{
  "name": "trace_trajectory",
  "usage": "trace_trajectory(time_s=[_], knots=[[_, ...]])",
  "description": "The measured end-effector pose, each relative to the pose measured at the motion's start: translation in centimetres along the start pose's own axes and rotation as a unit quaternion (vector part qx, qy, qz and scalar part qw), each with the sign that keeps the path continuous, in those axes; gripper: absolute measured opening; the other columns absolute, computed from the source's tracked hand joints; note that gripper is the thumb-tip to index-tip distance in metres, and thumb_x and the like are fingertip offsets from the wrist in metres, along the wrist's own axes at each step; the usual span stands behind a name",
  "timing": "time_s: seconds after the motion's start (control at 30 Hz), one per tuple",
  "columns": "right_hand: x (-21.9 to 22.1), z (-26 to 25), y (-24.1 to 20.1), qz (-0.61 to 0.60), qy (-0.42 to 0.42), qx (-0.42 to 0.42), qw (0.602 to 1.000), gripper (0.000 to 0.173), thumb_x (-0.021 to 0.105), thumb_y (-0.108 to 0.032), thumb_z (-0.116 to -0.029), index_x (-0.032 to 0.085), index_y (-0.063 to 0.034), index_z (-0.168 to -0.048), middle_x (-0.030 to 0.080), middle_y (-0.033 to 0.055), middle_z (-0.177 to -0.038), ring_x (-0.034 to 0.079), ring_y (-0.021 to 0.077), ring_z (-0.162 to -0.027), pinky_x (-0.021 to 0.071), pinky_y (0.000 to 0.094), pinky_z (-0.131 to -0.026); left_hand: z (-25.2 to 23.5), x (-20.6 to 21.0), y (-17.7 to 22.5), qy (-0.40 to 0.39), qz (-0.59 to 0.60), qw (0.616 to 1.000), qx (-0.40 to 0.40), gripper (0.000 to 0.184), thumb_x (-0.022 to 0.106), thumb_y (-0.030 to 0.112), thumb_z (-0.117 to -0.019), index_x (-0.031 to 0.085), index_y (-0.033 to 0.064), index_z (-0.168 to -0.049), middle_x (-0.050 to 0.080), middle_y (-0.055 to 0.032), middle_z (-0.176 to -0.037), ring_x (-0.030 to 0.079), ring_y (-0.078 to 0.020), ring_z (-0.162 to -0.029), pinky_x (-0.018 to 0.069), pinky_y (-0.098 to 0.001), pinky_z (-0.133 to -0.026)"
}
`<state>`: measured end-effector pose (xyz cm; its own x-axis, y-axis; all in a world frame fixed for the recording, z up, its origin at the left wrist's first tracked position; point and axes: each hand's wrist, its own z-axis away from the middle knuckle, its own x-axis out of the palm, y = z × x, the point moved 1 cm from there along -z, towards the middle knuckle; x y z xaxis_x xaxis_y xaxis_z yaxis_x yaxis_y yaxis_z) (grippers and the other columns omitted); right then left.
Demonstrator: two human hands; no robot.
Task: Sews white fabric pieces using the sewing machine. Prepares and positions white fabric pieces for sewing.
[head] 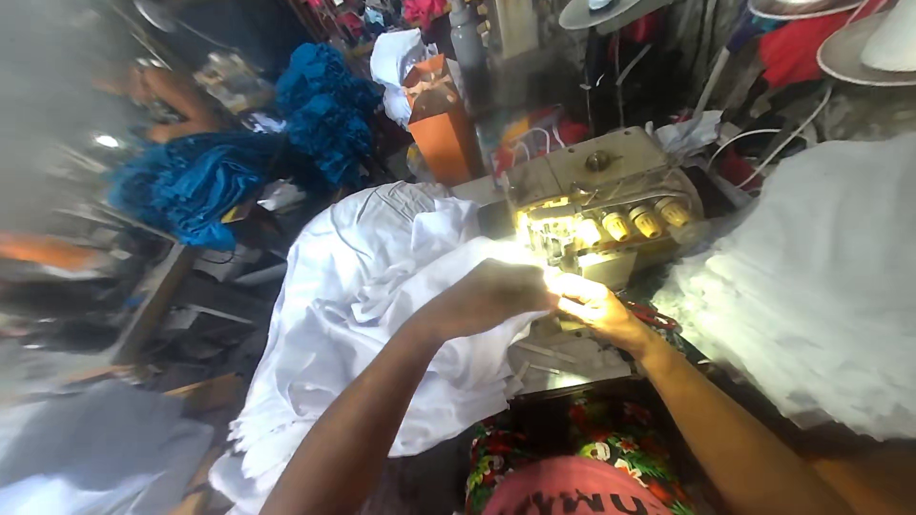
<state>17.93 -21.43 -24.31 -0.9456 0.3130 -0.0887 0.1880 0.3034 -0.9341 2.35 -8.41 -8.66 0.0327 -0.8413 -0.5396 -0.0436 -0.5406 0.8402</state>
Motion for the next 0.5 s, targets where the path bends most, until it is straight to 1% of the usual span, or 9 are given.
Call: trace_trajectory(time_s=[0.13, 0.17, 0.27, 0.33, 0.37, 0.43, 0.47, 0.5], knots=[[0.1, 0.3, 0.1, 0.000, -0.002, 0.003, 1.000, 0.011, 0.061, -0.002, -0.0968, 0.072, -0.0014, -0.093, 0.065, -0.0003, -0.096, 0.059, -0.0004, -0.082, 0.0512, 0.0157, -0.073, -0.3, 1.0, -1.1, -0.025, -0.015, 0.999, -0.030, 0.021, 0.062, 0.014, -0.1007, 0.067, 0.0056, -0.083, 0.056, 0.0066, -0.067, 0.048, 0.0040, -0.060, 0.0391, -0.0134, -0.056], [0.1, 0.3, 0.1, 0.000, 0.000, 0.007, 1.000, 0.011, 0.061, -0.002, -0.0965, 0.072, -0.0019, -0.092, 0.064, -0.0008, -0.095, 0.059, -0.0007, -0.080, 0.0511, 0.0153, -0.072, -0.3, 1.2, -1.4, -0.029, -0.024, 0.999, -0.032, 0.022, 0.062, 0.015, -0.1011, 0.067, 0.0056, -0.082, 0.055, 0.0056, -0.066, 0.048, 0.0021, -0.059, 0.0389, -0.0152, -0.055], [0.2, 0.5, 0.2, -0.006, 0.004, 0.011, 1.000, 0.011, 0.062, -0.002, -0.0958, 0.072, -0.0018, -0.092, 0.065, -0.0010, -0.095, 0.058, -0.0014, -0.080, 0.0509, 0.0148, -0.072, -0.4, 2.1, -2.4, -0.023, -0.079, 0.996, -0.029, 0.022, 0.064, 0.015, -0.1003, 0.066, 0.0033, -0.081, 0.054, -0.0009, -0.062, 0.048, -0.0061, -0.054, 0.0398, -0.0224, -0.051], [0.3, 0.6, 0.2, -0.012, 0.004, 0.019, 1.000, 0.011, 0.063, 0.000, -0.0952, 0.073, -0.0017, -0.095, 0.066, -0.0008, -0.096, 0.060, -0.0006, -0.083, 0.0523, 0.0158, -0.075, -1.0, 2.1, -2.7, -0.038, -0.140, 0.989, -0.042, 0.024, 0.062, 0.019, -0.1019, 0.068, 0.0030, -0.085, 0.056, -0.0024, -0.065, 0.051, -0.0098, -0.059, 0.0424, -0.0283, -0.057], [0.4, 0.7, 0.1, -0.016, 0.003, 0.024, 1.000, 0.012, 0.062, 0.001, -0.0948, 0.074, -0.0013, -0.096, 0.067, -0.0005, -0.098, 0.061, -0.0001, -0.086, 0.0528, 0.0163, -0.076, -1.2, 2.0, -2.8, -0.039, -0.179, 0.982, -0.037, 0.026, 0.062, 0.021, -0.1020, 0.070, 0.0025, -0.086, 0.058, -0.0045, -0.066, 0.054, -0.0134, -0.061, 0.0443, -0.0323, -0.060], [0.5, 0.7, 0.0, -0.020, 0.005, 0.031, 0.999, 0.013, 0.062, 0.003, -0.0947, 0.074, -0.0012, -0.098, 0.067, 0.0000, -0.100, 0.062, 0.0005, -0.088, 0.0534, 0.0169, -0.077, -1.3, 1.8, -3.1, -0.024, -0.259, 0.966, -0.013, 0.029, 0.064, 0.023, -0.1002, 0.071, 0.0012, -0.083, 0.060, -0.0095, -0.064, 0.059, -0.0224, -0.061, 0.0452, -0.0409, -0.058], [0.5, 0.7, 0.0, -0.023, 0.005, 0.035, 0.999, 0.014, 0.062, 0.002, -0.0953, 0.074, -0.0011, -0.100, 0.068, 0.0005, -0.103, 0.062, 0.0006, -0.088, 0.0536, 0.0171, -0.078, -1.4, 1.6, -3.6, -0.016, -0.295, 0.955, 0.008, 0.030, 0.067, 0.024, -0.0981, 0.071, 0.0003, -0.081, 0.062, -0.0120, -0.063, 0.062, -0.0267, -0.061, 0.0471, -0.0450, -0.058], [0.6, 0.6, 0.0, -0.027, 0.005, 0.041, 0.999, 0.013, 0.062, 0.001, -0.0958, 0.074, -0.0013, -0.101, 0.069, 0.0005, -0.104, 0.062, 0.0000, -0.087, 0.0535, 0.0167, -0.077, -1.5, 1.1, -4.1, -0.012, -0.325, 0.945, 0.027, 0.030, 0.070, 0.025, -0.0959, 0.071, 0.0005, -0.079, 0.063, -0.0128, -0.064, 0.064, -0.0288, -0.062, 0.0486, -0.0478, -0.059]])
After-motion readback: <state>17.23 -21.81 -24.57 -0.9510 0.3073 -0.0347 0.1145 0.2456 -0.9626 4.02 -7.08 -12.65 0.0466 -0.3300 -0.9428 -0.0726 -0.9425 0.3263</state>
